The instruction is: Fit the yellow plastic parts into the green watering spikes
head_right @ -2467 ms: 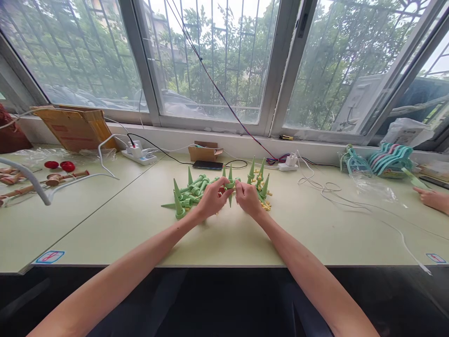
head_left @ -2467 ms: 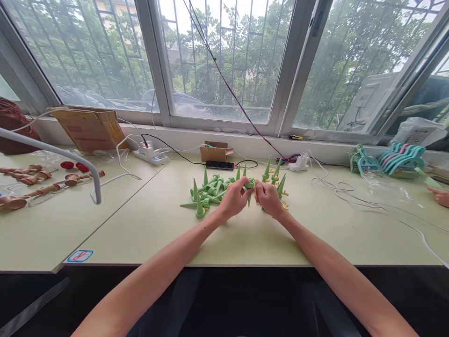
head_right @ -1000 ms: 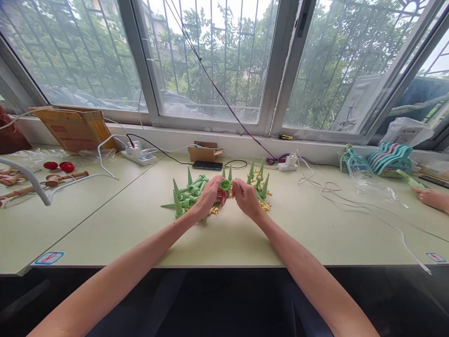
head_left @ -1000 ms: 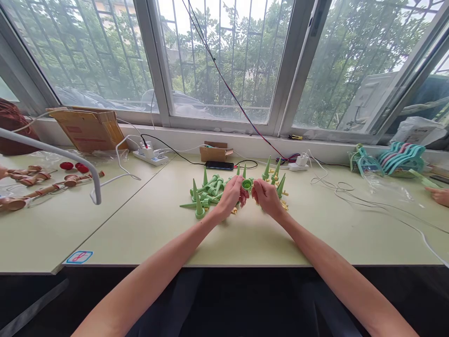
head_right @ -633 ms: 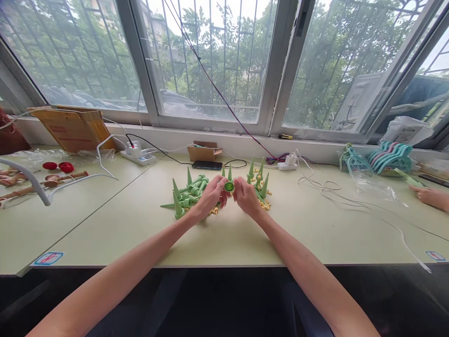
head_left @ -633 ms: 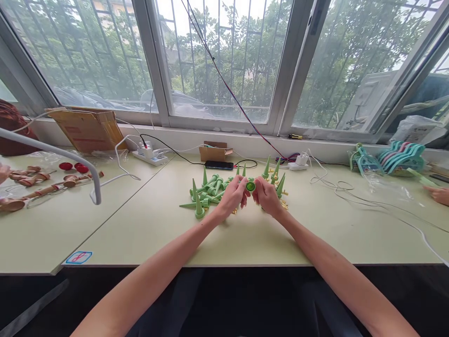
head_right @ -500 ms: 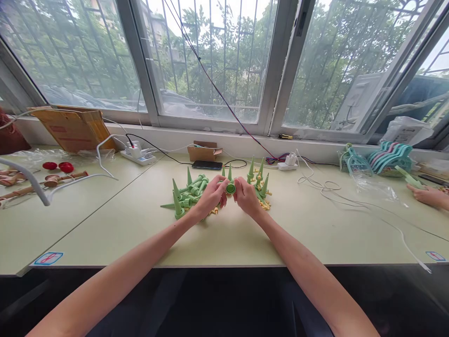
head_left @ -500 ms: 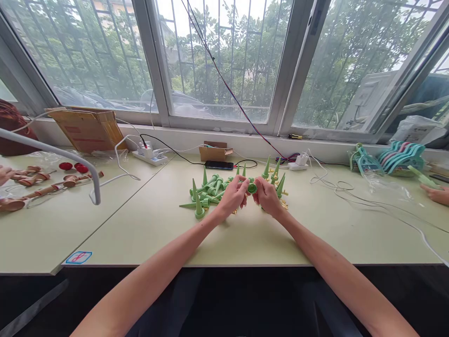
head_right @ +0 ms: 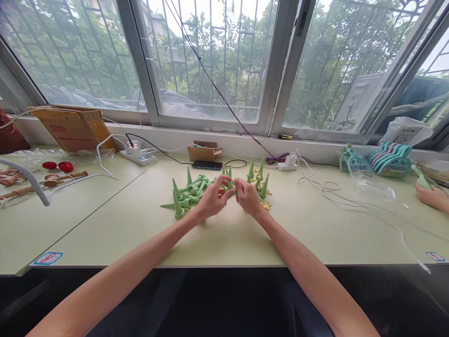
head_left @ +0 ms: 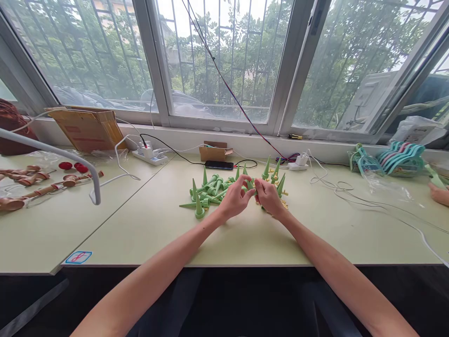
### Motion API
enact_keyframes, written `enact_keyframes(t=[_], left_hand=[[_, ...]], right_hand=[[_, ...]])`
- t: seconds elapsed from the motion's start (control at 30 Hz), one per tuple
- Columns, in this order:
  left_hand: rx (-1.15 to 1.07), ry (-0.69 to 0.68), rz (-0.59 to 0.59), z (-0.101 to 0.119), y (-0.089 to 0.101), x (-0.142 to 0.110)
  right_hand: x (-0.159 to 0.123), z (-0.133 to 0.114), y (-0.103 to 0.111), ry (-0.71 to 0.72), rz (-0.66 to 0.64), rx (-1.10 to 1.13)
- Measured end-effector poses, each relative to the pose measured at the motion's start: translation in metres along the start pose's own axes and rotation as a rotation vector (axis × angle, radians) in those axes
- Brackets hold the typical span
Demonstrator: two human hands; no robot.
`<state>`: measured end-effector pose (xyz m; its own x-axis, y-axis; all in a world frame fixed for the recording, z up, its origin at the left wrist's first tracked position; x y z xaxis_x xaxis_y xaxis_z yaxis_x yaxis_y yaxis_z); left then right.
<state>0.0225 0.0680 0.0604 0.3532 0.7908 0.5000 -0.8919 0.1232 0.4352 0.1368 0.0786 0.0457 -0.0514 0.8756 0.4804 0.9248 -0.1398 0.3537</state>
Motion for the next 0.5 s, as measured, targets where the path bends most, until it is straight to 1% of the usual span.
enact_keyframes(t=[0.23,0.4,0.5], left_hand=[[0.035,-0.04,0.026,0.0022,0.0021,-0.0006],[0.027,-0.073,0.027,0.0046,0.0021,-0.0011],[0.028,-0.068,0.04,0.003,0.0033,-0.0009]], right_hand=[[0.0008,-0.0028,0.0009,0.028,0.001,-0.082],[0.0008,-0.0037,0.0019,0.044,0.017,-0.104],[0.0004,-0.0035,0.0019,0.047,0.021,-0.106]])
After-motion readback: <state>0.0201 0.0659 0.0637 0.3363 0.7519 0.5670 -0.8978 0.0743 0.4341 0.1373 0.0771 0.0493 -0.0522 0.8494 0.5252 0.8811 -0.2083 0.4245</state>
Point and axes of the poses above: each hand's wrist, its own x-axis towards the middle knuckle, its own y-axis out of the back of the hand, z = x × y, the point moved 10 cm from there along x, towards the middle knuckle, and after that the axes turned 1 degree about x, right-handed, at the moved point
